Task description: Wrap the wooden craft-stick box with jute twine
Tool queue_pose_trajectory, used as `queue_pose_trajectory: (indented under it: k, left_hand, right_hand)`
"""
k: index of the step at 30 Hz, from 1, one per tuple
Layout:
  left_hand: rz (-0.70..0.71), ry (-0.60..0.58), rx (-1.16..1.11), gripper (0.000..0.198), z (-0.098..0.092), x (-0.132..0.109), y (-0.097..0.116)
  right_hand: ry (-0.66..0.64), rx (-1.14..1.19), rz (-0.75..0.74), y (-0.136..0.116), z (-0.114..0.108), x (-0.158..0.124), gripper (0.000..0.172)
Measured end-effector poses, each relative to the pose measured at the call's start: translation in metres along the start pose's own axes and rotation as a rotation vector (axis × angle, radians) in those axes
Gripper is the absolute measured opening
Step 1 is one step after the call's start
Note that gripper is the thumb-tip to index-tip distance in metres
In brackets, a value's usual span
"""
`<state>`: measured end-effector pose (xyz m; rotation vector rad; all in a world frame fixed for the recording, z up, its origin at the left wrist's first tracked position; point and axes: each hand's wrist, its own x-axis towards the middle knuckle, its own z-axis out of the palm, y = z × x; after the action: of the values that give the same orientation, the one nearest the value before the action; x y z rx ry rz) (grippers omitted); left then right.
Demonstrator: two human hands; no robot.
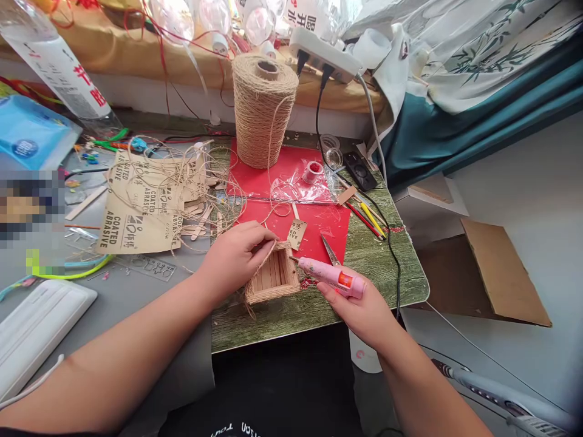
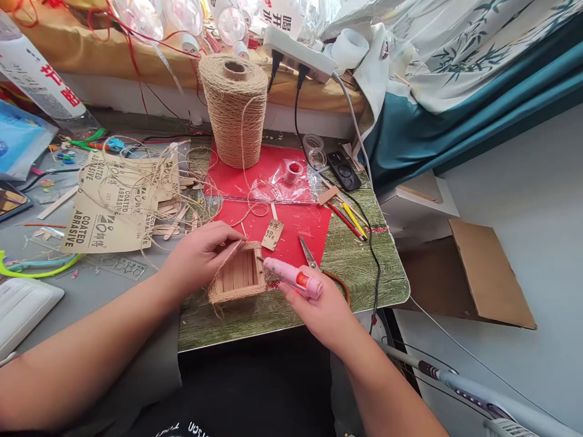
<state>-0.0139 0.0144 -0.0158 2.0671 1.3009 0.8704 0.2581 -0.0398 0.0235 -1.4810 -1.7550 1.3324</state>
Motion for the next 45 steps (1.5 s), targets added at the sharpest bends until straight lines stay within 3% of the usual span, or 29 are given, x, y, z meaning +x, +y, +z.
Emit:
queue_pose_trajectory:
  k: [7,45]
  left_hand:
    - [0.003,-0.006,0.007,0.017,0.002,0.000,-0.002]
    - [-0.009,-0.002,0.039,0.019,0.002,0.000,-0.001]
  right_hand:
    - [-0.005,-0.078,0.085,0.000,-0.002,-0.007,0.038]
    - [-0.034,-0.121,0.072,-0.001,-0.012,-0.035,0.024]
